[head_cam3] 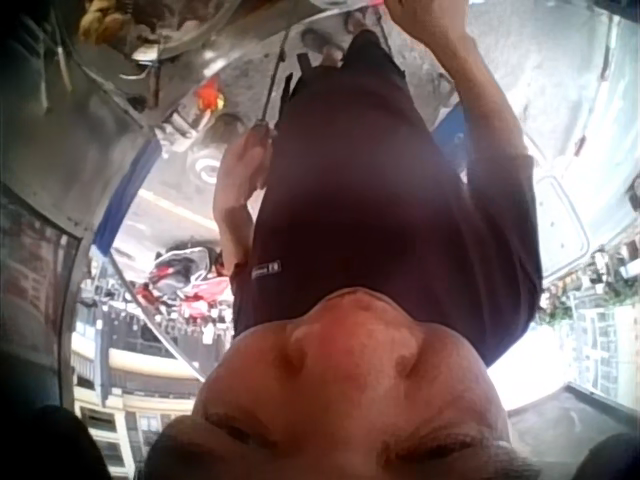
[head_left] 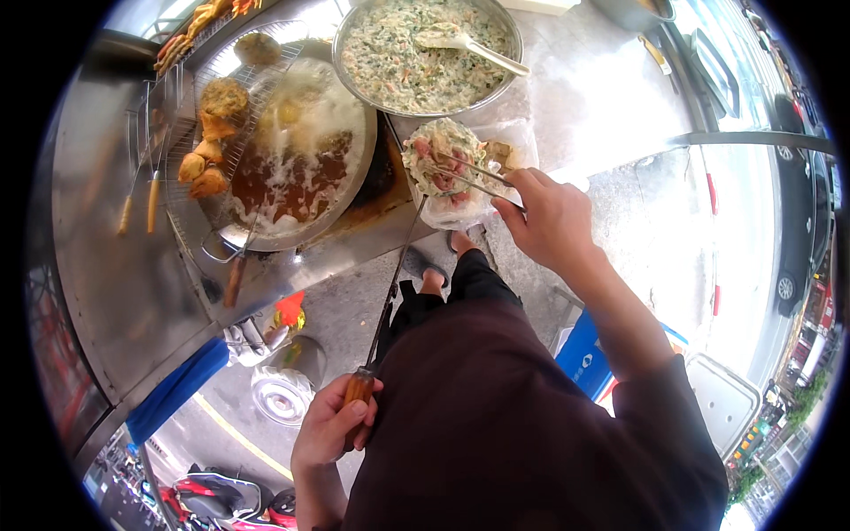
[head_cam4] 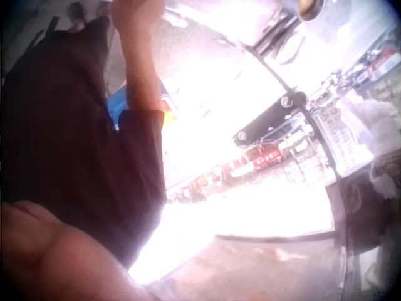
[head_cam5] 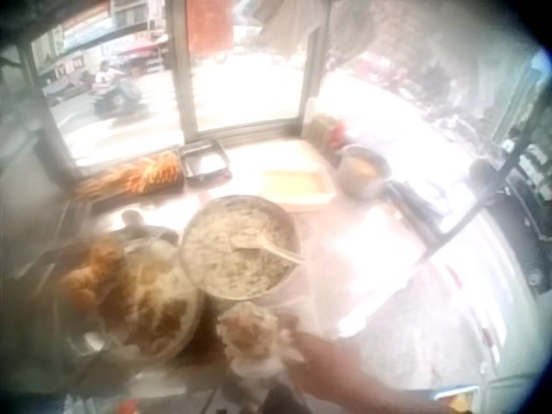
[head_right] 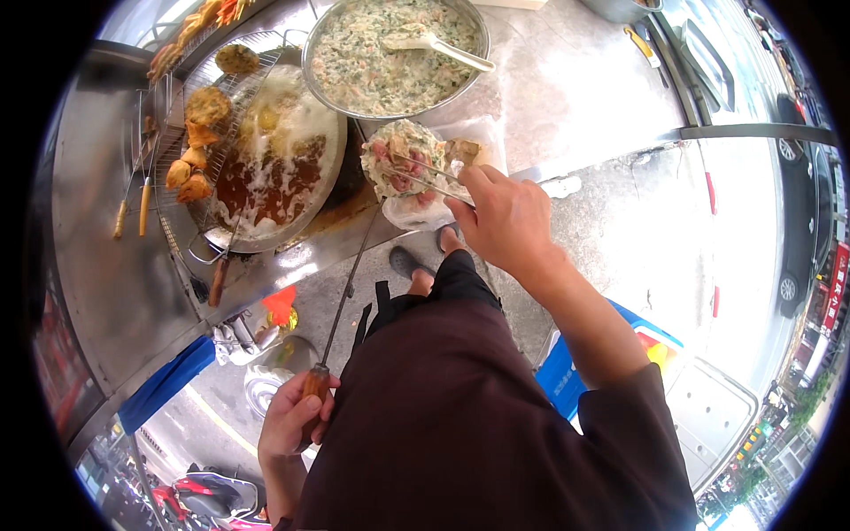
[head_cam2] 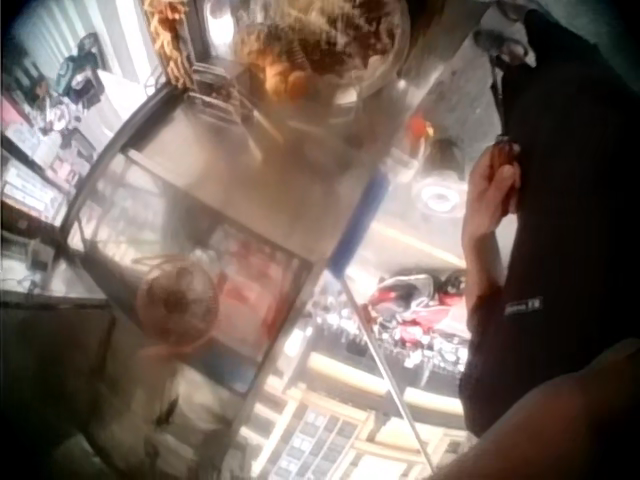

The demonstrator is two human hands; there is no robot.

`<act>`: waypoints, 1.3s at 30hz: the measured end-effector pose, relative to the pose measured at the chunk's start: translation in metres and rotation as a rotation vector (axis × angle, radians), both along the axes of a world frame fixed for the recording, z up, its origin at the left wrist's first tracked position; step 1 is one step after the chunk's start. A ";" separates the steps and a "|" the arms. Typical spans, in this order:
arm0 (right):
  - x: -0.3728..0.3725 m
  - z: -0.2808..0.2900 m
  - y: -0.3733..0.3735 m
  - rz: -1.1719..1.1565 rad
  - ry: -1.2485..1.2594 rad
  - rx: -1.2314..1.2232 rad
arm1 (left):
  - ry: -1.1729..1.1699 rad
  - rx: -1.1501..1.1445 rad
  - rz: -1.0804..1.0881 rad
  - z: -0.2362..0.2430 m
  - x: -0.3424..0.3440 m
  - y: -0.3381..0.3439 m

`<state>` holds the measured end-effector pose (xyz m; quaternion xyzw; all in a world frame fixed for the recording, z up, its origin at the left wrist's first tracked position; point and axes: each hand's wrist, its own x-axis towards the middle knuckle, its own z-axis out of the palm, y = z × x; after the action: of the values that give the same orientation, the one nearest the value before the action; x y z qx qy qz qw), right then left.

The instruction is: The person scoops a green vegetable mixture from a bowl and places it into a deep fryer. They use tongs to flip and remove the fried items, then add a red sauce to the cooked food in a plastic bag.

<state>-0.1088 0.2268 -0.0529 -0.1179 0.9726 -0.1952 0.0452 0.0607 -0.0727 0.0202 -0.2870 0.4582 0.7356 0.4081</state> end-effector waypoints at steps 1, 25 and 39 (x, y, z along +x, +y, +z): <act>0.003 0.001 0.000 0.024 0.009 0.044 | -0.005 0.005 0.002 0.000 0.001 0.000; -0.029 0.009 0.051 -0.125 -0.190 0.283 | -0.065 -0.016 0.077 0.005 0.008 0.009; -0.015 -0.005 0.012 -0.145 -0.142 -0.015 | -0.052 0.003 0.044 0.006 0.005 0.009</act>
<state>-0.1238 0.2385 -0.0580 -0.0336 0.9715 -0.2130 0.0988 0.0653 -0.0636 0.0258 -0.3156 0.4399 0.7373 0.4040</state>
